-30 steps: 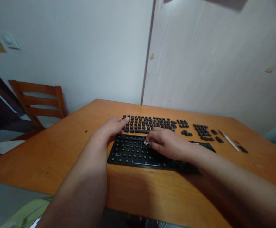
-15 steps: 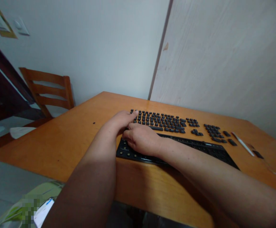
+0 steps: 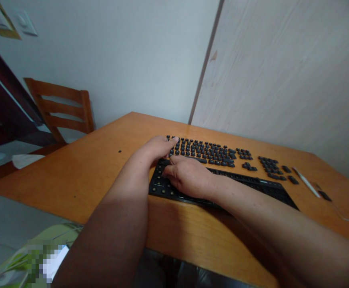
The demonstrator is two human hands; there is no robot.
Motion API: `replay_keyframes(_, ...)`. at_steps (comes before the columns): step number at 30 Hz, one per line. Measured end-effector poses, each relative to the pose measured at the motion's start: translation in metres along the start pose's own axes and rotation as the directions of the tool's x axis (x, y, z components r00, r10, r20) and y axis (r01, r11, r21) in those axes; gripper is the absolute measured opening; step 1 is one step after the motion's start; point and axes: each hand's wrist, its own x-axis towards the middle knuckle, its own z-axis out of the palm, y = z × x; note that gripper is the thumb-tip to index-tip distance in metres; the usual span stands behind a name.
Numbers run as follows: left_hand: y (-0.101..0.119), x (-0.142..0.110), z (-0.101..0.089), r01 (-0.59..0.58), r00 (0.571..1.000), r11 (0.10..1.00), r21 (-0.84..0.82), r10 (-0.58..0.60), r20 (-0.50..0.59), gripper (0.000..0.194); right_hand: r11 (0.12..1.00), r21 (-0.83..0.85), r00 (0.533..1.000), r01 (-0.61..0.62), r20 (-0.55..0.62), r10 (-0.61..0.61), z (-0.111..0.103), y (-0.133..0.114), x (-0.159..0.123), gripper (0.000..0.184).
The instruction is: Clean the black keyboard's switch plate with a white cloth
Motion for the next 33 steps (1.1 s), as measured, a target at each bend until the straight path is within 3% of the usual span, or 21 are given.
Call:
replay_keyframes(20,-0.003,0.004,0.003,0.023,0.999,1.000,-0.020,-0.023,0.031,0.060,0.997,-0.046,0.998,-0.067,0.004,0.067,-0.006,-0.002,-0.024,0.023)
replay_keyframes(33,-0.002,-0.004,0.006,-0.010,1.000,0.992,-0.122,0.009,-0.015,0.057,0.988,-0.020,0.988,-0.150,0.036,0.151,-0.010,0.005,-0.044,0.021)
